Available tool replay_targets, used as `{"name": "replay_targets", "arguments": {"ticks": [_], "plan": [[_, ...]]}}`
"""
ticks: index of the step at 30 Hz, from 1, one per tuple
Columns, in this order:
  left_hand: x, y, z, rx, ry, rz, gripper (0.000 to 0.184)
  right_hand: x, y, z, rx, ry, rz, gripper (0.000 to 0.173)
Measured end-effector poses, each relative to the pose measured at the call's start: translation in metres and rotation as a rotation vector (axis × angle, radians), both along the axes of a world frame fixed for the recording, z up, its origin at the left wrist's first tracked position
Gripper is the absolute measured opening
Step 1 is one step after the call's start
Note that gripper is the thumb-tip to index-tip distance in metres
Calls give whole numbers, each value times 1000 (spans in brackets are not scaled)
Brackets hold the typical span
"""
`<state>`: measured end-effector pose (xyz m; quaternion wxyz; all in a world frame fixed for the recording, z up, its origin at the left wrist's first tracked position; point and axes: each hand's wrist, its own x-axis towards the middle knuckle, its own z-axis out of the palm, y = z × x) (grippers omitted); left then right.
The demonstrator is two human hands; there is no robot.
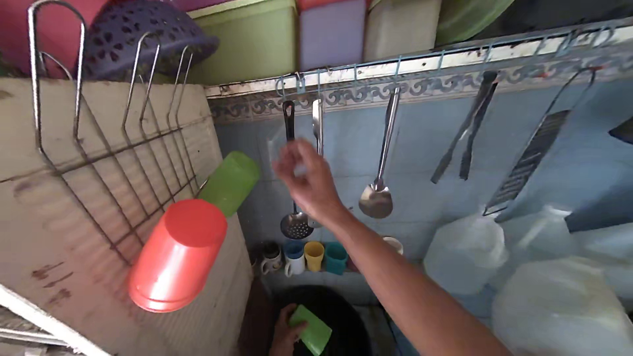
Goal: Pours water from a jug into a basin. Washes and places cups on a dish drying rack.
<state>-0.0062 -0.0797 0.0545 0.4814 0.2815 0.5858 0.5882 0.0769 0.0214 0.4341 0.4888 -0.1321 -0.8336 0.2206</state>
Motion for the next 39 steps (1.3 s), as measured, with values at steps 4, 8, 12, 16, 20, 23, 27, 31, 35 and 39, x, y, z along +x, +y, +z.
{"name": "replay_targets", "arguments": {"ticks": [4, 8, 12, 16, 20, 23, 27, 31, 35, 39], "plan": [[3, 3, 26, 125, 145, 0, 105, 25, 11, -105, -268, -980, -10, 60], [22, 9, 52, 285, 462, 17, 112, 34, -3, -155, -321, -1100, -164, 59], [32, 16, 68, 367, 573, 55, 117, 47, -3, -182, -345, -1144, -127, 71], [33, 16, 72, 457, 610, 73, 116, 54, 6, -200, -384, -1154, -67, 67], [27, 15, 67, 522, 552, 99, 118, 60, -4, -168, -350, -1016, -157, 68], [19, 11, 60, 453, 558, 128, 114, 74, -27, -99, -289, -797, -252, 77], [15, 7, 50, 281, 429, 136, 97, 91, -41, -41, -93, -239, -239, 66], [14, 10, 55, 229, 270, 146, 78, 79, -42, 3, 42, 163, -59, 59], [7, 12, 62, 253, 38, 184, 66, 38, -30, 25, 115, 380, 108, 50], [0, 14, 66, 243, -11, 196, 64, -3, -26, 22, 203, 218, 123, 47]]}}
